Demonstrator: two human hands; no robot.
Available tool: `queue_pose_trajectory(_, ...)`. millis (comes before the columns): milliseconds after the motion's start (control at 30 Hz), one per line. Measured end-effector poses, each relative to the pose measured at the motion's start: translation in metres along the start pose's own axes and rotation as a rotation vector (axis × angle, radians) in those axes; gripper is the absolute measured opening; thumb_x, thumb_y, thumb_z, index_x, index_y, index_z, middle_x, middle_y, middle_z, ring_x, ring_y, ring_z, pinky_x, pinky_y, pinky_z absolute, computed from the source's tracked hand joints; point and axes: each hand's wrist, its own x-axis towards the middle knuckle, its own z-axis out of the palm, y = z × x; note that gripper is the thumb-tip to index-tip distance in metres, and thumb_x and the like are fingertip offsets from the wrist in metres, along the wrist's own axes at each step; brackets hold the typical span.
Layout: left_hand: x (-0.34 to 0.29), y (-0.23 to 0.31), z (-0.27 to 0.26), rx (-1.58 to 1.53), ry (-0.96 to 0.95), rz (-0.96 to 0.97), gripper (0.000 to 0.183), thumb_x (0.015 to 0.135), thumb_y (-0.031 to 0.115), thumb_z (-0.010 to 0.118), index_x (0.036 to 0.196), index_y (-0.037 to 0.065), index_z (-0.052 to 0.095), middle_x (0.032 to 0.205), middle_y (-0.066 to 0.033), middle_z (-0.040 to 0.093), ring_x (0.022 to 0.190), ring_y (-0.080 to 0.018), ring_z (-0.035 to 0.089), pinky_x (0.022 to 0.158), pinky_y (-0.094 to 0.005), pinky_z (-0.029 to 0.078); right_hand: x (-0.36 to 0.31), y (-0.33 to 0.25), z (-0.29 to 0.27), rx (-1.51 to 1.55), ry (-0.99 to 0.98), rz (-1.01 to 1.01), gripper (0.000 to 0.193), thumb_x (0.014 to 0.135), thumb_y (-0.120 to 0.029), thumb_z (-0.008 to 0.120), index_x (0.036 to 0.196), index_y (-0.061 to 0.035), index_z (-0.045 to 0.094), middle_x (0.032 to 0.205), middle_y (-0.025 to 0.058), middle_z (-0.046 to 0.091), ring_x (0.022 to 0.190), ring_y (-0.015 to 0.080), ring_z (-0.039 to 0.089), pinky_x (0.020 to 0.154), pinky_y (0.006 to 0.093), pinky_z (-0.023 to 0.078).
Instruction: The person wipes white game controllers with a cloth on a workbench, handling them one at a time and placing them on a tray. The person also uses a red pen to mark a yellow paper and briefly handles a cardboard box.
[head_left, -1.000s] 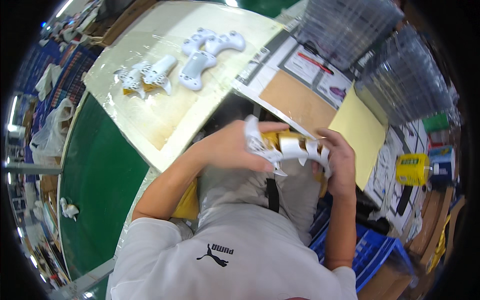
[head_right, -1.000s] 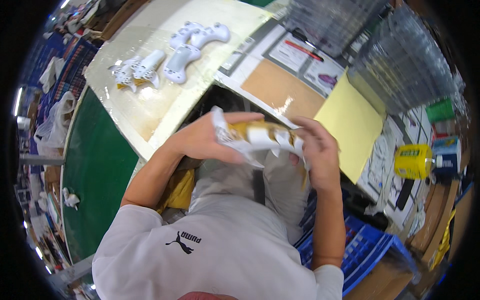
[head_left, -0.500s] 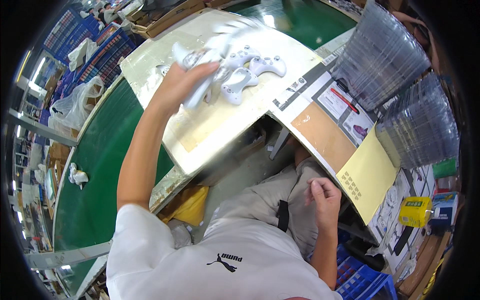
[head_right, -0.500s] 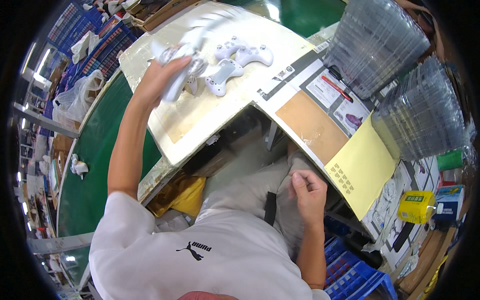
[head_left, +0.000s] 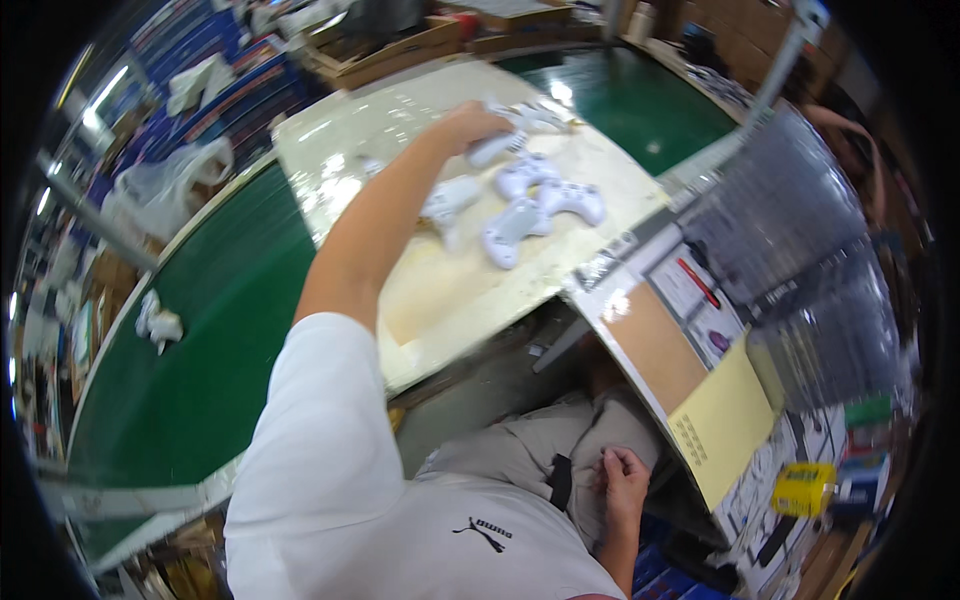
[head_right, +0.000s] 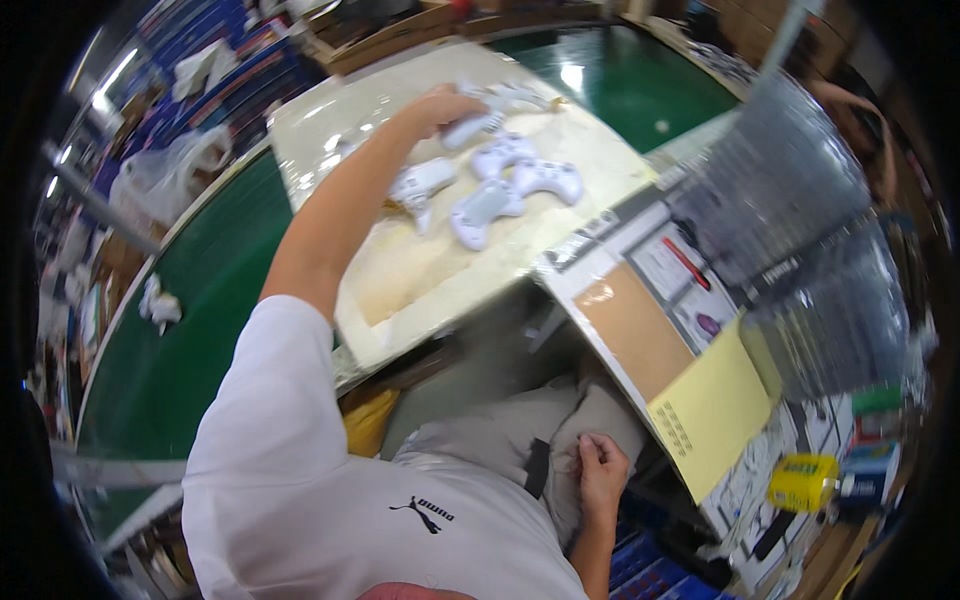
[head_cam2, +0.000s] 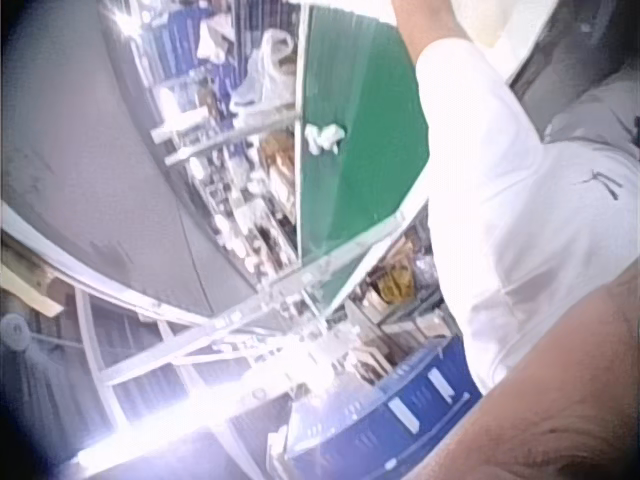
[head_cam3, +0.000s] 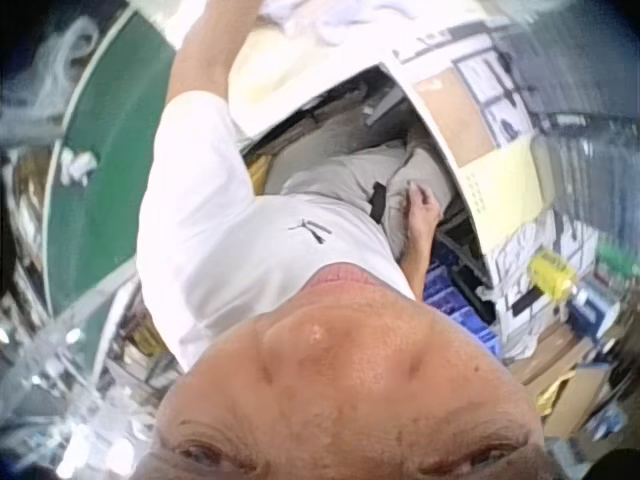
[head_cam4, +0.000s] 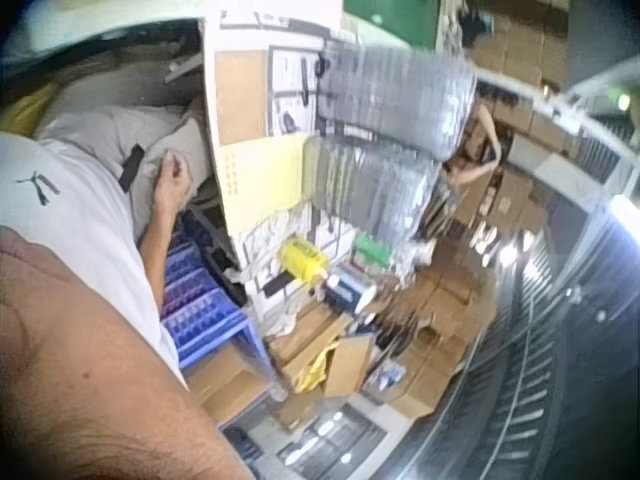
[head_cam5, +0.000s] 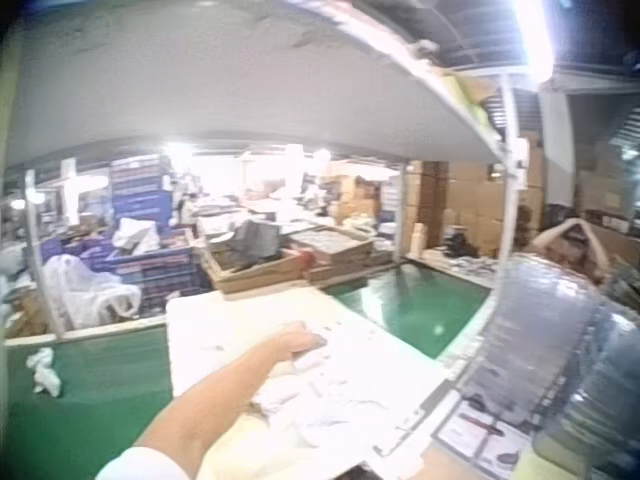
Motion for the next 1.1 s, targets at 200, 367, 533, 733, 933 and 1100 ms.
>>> queue_pose_trajectory(200, -0.055, -0.064, -0.073, 0.238, 0.296, 0.210, 0.062, 0.085, 0.035, 0.080, 0.137, 0.006, 0.063, 0.120, -0.0167, 0.073, 0.100, -0.0289, 0.073, 0.087, -0.0422, 0.058, 0.018, -0.002, 0.007, -0.180, -0.044, -0.191, 0.021, 0.104, -0.022, 0.066, 0.107, -0.0012, 0.069, 0.077, 0.0054, 0.066, 0.054, 0.0109, 0.057, 0.044, 0.0268, 0.045)
queue_pose_trajectory(367, -0.186, -0.177, -0.238, 0.533, 1.058, 0.184, 0.036, 0.096, 0.042, 0.061, 0.100, 0.011, 0.079, 0.107, -0.0173, 0.077, 0.099, -0.0383, 0.073, 0.086, -0.0489, 0.058, 0.032, -0.011, 0.011, -0.214, -0.152, -0.148, 0.021, 0.104, -0.022, 0.064, 0.108, -0.0013, 0.067, 0.078, 0.0060, 0.066, 0.053, 0.0111, 0.057, 0.042, 0.0270, 0.045)
queue_pose_trajectory(533, -0.356, -0.305, -0.341, 0.760, 1.178, -0.860, 0.085, 0.082, 0.076, 0.066, 0.135, 0.009, 0.066, 0.136, -0.0239, 0.066, 0.124, -0.0421, 0.065, 0.102, -0.0513, 0.053, 0.041, -0.012, 0.017, -0.238, -0.196, -0.142, 0.021, 0.104, -0.022, 0.064, 0.108, -0.0011, 0.067, 0.078, 0.0061, 0.066, 0.051, 0.0116, 0.058, 0.042, 0.0271, 0.044)
queue_pose_trajectory(733, -0.351, -0.366, -0.339, 0.501, 1.034, -0.863, 0.096, 0.075, 0.065, 0.077, 0.151, 0.012, 0.052, 0.140, -0.0274, 0.063, 0.131, -0.0427, 0.060, 0.110, -0.0496, 0.049, 0.047, -0.021, 0.029, -0.256, -0.245, -0.099, 0.019, 0.103, -0.018, 0.065, 0.106, 0.0003, 0.068, 0.078, 0.0072, 0.069, 0.053, 0.0128, 0.061, 0.046, 0.0274, 0.047)
queue_pose_trajectory(933, -0.292, -0.397, -0.359, 1.084, 0.940, -0.128, 0.083, 0.079, 0.011, 0.071, 0.157, 0.011, 0.042, 0.145, -0.0255, 0.052, 0.128, -0.0454, 0.055, 0.111, -0.0484, 0.046, 0.027, -0.044, 0.006, -0.358, -0.201, -0.205, 0.017, 0.100, -0.013, 0.067, 0.106, 0.0023, 0.070, 0.078, 0.0077, 0.070, 0.058, 0.0137, 0.063, 0.051, 0.0290, 0.052)
queue_pose_trajectory(1100, -0.307, -0.431, -0.410, 0.891, 0.991, -0.739, 0.084, 0.076, 0.027, 0.079, 0.151, 0.010, 0.046, 0.148, -0.0284, 0.052, 0.137, -0.0450, 0.050, 0.116, -0.0459, 0.041, -0.017, -0.066, -0.024, -0.298, 0.057, 0.003, 0.016, 0.099, -0.013, 0.068, 0.106, 0.0011, 0.071, 0.077, 0.0066, 0.069, 0.057, 0.0131, 0.063, 0.051, 0.0281, 0.052)
